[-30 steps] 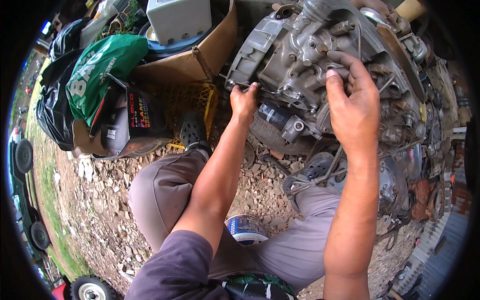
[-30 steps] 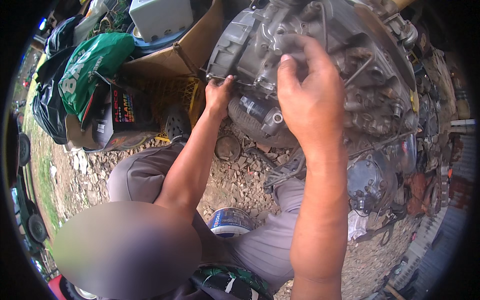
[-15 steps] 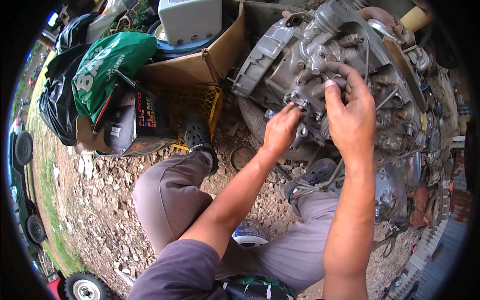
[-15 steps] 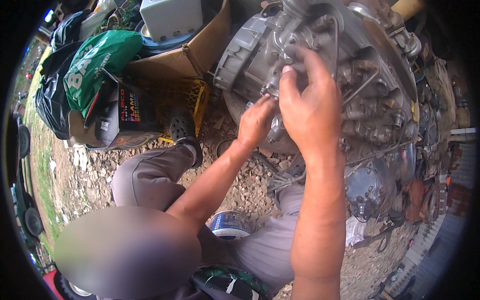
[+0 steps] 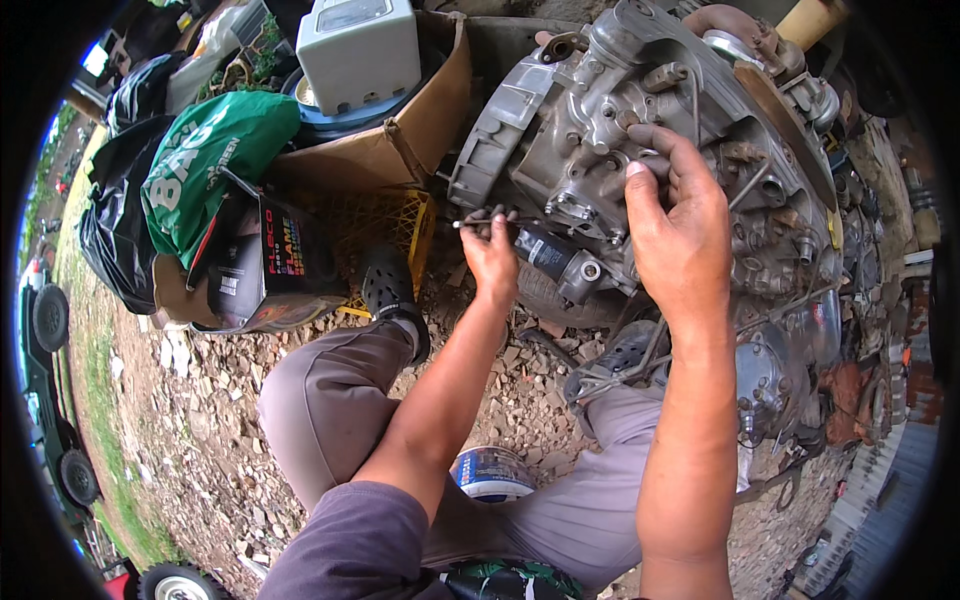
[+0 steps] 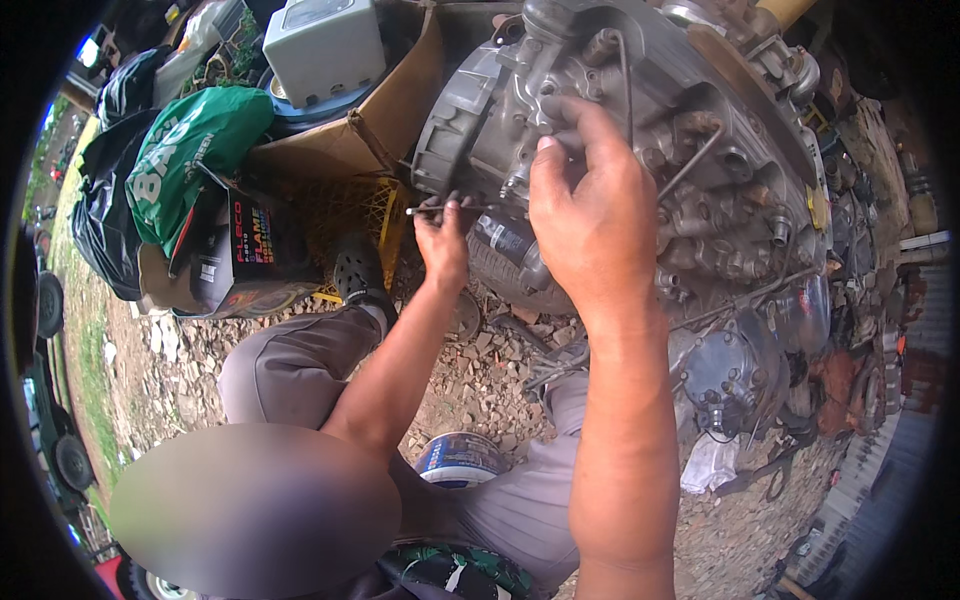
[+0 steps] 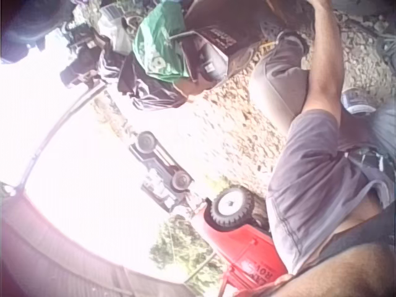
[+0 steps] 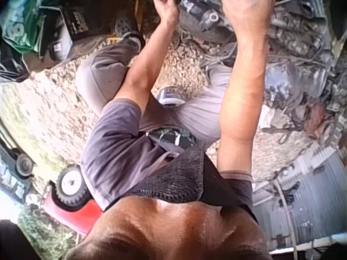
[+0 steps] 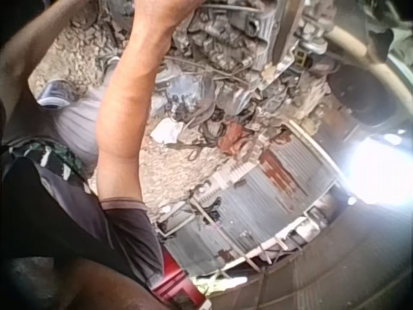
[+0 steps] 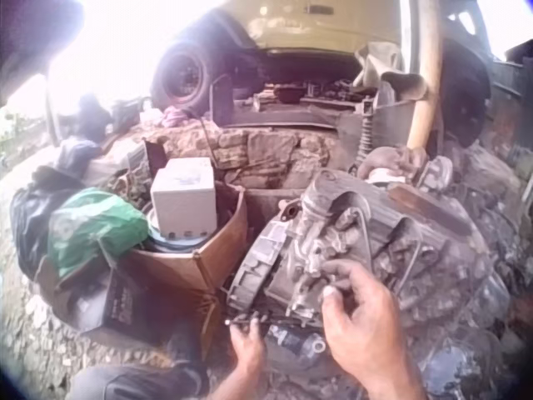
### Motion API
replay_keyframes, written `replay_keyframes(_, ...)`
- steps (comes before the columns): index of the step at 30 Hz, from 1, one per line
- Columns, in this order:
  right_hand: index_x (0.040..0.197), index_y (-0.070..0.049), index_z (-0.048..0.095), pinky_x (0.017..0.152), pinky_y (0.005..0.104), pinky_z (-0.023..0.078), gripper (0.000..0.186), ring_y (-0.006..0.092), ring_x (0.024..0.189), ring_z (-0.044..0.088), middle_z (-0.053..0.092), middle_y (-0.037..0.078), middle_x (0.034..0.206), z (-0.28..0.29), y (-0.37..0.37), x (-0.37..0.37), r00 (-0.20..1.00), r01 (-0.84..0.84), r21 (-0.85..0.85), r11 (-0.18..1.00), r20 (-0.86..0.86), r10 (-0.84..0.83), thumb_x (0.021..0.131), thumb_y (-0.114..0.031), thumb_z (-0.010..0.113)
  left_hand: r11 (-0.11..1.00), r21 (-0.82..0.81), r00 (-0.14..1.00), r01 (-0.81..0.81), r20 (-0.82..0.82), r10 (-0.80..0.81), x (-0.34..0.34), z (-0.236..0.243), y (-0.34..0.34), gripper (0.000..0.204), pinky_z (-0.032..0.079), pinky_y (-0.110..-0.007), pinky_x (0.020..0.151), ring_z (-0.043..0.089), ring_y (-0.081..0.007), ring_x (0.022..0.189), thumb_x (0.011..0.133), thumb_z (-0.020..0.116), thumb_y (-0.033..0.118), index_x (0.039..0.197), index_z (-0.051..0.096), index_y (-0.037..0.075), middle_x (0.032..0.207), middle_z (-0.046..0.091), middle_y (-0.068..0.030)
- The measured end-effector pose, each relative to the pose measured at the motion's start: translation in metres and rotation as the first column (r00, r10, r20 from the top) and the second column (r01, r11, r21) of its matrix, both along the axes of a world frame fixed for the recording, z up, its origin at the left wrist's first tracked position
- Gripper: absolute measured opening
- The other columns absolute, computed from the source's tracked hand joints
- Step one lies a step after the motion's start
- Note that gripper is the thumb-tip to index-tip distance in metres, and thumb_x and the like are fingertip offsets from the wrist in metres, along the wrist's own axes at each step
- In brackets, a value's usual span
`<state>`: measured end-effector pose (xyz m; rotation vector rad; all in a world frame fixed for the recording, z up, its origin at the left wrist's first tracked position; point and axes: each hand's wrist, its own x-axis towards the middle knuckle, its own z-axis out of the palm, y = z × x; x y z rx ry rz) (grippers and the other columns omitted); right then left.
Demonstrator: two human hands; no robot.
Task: The person is sitting on the ground working on a disassembled car engine. They use a wrench to tighten bolts on the starter motor attached to the engine block.
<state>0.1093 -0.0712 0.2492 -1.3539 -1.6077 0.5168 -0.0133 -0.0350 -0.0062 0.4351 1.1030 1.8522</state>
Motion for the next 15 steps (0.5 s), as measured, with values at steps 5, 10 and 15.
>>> replay_keyframes(5, 0.11, -0.002, 0.06, 0.076, 0.0373, 0.05, 0.026, 0.0303, 0.084, 0.066, 0.068, 0.017, 0.092, 0.002, -0.002, 0.002, 0.999, 0.021, -0.004, 1.0, 0.034, -0.021, 0.085, -0.009, 0.056, 0.974, -0.114, 0.959, 0.196, 0.229, -0.166, -0.018, 0.013, 0.021, 0.026, 0.054, -0.036, 0.084, 0.064, -0.0254, 0.096, 0.093, 0.054, 0.003, 0.115, 0.042, -0.002, 0.111, 0.059, -0.0175)
replay_keyframes(10, 0.11, -0.002, 0.06, 0.076, 0.0372, 0.05, 0.026, 0.0306, 0.085, 0.066, 0.068, 0.017, 0.092, 0.003, -0.003, 0.0, 0.999, 0.015, -0.026, 1.0, 0.03, -0.014, 0.085, -0.01, 0.056, 0.955, -0.178, 0.956, 0.239, 0.213, -0.2, -0.016, 0.021, 0.026, 0.026, 0.056, -0.037, 0.081, 0.064, -0.0249, 0.094, 0.093, 0.053, 0.004, 0.116, 0.041, -0.002, 0.108, 0.059, -0.0162)
replay_keyframes(15, 0.109, -0.002, 0.059, 0.076, 0.0376, 0.05, 0.026, 0.0314, 0.086, 0.066, 0.068, 0.018, 0.093, -0.002, -0.001, 0.0, 1.0, 0.014, -0.024, 1.0, 0.025, -0.013, 0.085, -0.01, 0.056, 0.948, -0.154, 0.948, 0.28, 0.198, -0.248, -0.017, 0.031, 0.037, 0.025, 0.056, -0.038, 0.079, 0.064, -0.0235, 0.095, 0.094, 0.052, 0.005, 0.116, 0.041, -0.001, 0.108, 0.061, -0.0143)
